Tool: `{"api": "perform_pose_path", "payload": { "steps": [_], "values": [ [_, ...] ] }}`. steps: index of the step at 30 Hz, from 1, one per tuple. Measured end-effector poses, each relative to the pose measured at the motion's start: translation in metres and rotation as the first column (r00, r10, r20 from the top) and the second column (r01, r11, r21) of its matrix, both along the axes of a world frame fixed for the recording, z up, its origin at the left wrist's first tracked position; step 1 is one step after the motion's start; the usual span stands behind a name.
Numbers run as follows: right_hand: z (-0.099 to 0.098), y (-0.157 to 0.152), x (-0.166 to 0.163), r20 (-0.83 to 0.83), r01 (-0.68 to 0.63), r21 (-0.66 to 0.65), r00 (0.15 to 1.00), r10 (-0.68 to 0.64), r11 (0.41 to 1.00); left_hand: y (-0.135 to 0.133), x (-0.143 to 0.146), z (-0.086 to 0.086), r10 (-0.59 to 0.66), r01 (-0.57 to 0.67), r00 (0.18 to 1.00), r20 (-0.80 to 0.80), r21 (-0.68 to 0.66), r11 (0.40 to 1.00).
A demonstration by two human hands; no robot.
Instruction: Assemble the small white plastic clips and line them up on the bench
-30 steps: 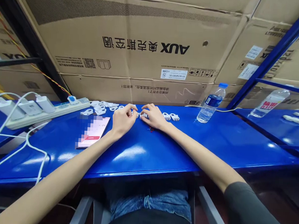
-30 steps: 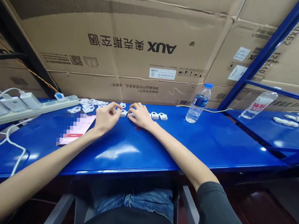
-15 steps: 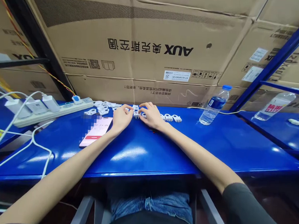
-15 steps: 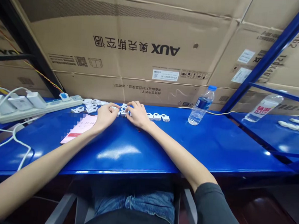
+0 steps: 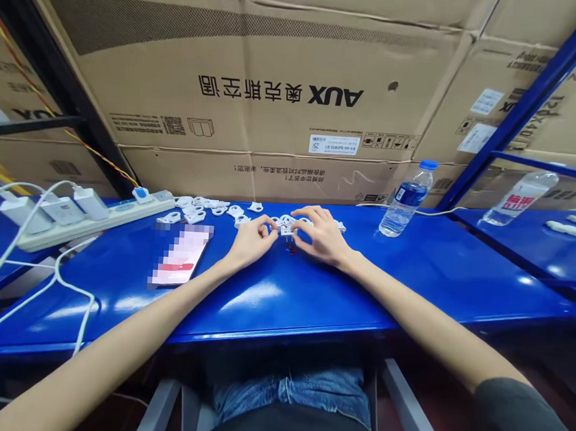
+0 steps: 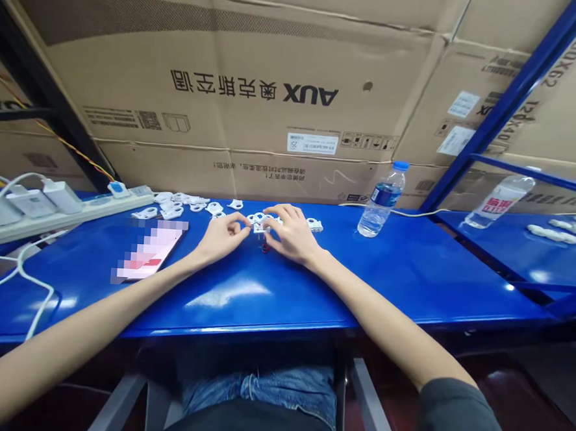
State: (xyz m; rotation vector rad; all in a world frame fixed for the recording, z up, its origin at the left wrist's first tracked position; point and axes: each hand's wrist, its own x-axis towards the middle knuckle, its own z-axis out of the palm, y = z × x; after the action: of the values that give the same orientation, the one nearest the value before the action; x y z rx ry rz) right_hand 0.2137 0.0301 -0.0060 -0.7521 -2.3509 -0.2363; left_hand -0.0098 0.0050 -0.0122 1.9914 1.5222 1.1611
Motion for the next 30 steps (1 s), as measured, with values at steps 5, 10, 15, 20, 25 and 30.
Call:
{"api": "perform_pose_path", "payload": {
  "steps": [5, 10, 15, 20, 25, 30],
  "values": [
    [0.0011, -0.0054, -0.0025, 0.014, -0.011, -0.023, 1.0, 0.012, 1.0, -0.0009, -0.0002, -0.0014, -0.025, 0.025, 1.0, 0.009, -0.03, 0.999],
    [0.0023, -0.0078, -0.006, 0.014, -0.017, -0.039, 1.0, 0.018, 0.999, -0.003, 0.001, 0.0006, -0.019, 0.019, 0.999, 0.029, -0.007, 1.0],
    [0.0018, -0.0046, -0.0046, 0.002, 0.061, -0.034, 0.998, -0.061, 0.998, -0.0039, 0.0027, 0.0021, -0.019, 0.018, 0.998, 0.059, 0.019, 1.0],
    [-0.0003, -0.0016, -0.0031, -0.007, 0.096, -0.016, 0.995, -0.096, 0.995, -0.0052, 0.0047, 0.0032, -0.032, 0.031, 0.997, 0.068, 0.028, 0.999],
    [-0.0004, -0.0024, -0.0048, 0.015, 0.095, -0.026, 0.995, -0.095, 0.995, -0.0063, 0.0048, 0.0041, -0.014, 0.012, 0.999, 0.039, 0.046, 0.999],
    [0.0, -0.0035, -0.0068, 0.041, 0.096, 0.011, 0.994, -0.096, 0.995, -0.0067, 0.004, 0.0043, -0.013, 0.011, 1.0, 0.029, 0.062, 0.998]
  ]
}}
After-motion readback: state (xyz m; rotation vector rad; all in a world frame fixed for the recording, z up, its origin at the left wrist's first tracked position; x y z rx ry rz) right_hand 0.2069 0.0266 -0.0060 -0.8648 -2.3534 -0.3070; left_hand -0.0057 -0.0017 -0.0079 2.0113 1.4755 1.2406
